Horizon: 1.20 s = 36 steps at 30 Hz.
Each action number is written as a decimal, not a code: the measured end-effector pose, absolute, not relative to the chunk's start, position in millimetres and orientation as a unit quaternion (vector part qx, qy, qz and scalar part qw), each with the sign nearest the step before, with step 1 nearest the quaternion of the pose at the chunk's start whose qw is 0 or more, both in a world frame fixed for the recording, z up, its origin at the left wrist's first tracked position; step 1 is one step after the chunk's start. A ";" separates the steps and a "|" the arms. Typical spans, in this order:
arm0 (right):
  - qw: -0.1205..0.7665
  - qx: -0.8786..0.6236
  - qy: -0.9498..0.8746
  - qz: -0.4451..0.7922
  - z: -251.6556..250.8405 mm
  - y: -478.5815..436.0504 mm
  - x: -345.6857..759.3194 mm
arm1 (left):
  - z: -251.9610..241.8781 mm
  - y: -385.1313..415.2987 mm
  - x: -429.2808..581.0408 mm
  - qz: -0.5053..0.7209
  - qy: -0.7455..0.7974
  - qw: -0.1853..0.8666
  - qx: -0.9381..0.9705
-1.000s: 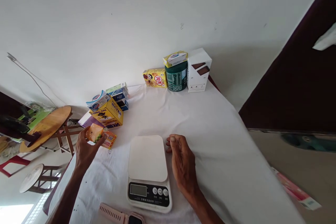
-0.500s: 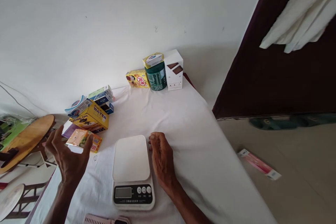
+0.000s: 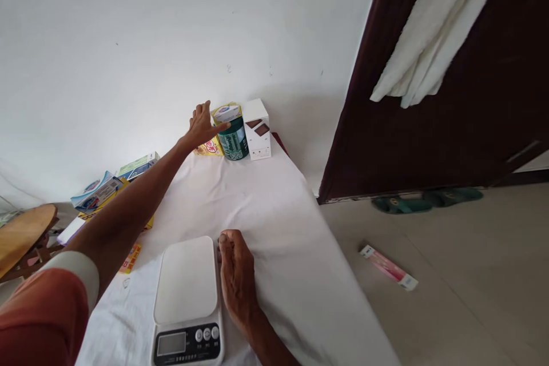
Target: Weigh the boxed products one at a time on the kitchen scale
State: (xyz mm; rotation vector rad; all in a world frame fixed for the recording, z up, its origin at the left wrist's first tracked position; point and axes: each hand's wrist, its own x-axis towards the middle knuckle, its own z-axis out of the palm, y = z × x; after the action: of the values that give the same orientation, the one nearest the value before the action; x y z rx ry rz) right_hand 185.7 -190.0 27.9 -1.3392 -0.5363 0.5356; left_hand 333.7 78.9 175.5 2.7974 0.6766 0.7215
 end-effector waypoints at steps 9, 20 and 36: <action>0.721 -0.613 -0.244 0.214 25.2 -189.3 185.1 | 189.6 92.9 356.6 0.151 0.272 0.125 0.942; 0.729 -0.607 -0.200 0.245 24.5 -191.7 187.1 | 177.9 24.4 169.6 0.247 0.205 0.185 0.929; 0.711 -0.634 -0.192 0.237 8.4 -187.8 190.4 | 83.1 -101.4 -1.6 0.120 0.239 0.304 0.914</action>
State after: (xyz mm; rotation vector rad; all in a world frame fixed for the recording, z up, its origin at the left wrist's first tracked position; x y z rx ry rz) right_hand 190.4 -187.8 8.4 -1.4051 -0.4262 0.5249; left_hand -1.6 -101.4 83.1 2.4222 0.6345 0.3179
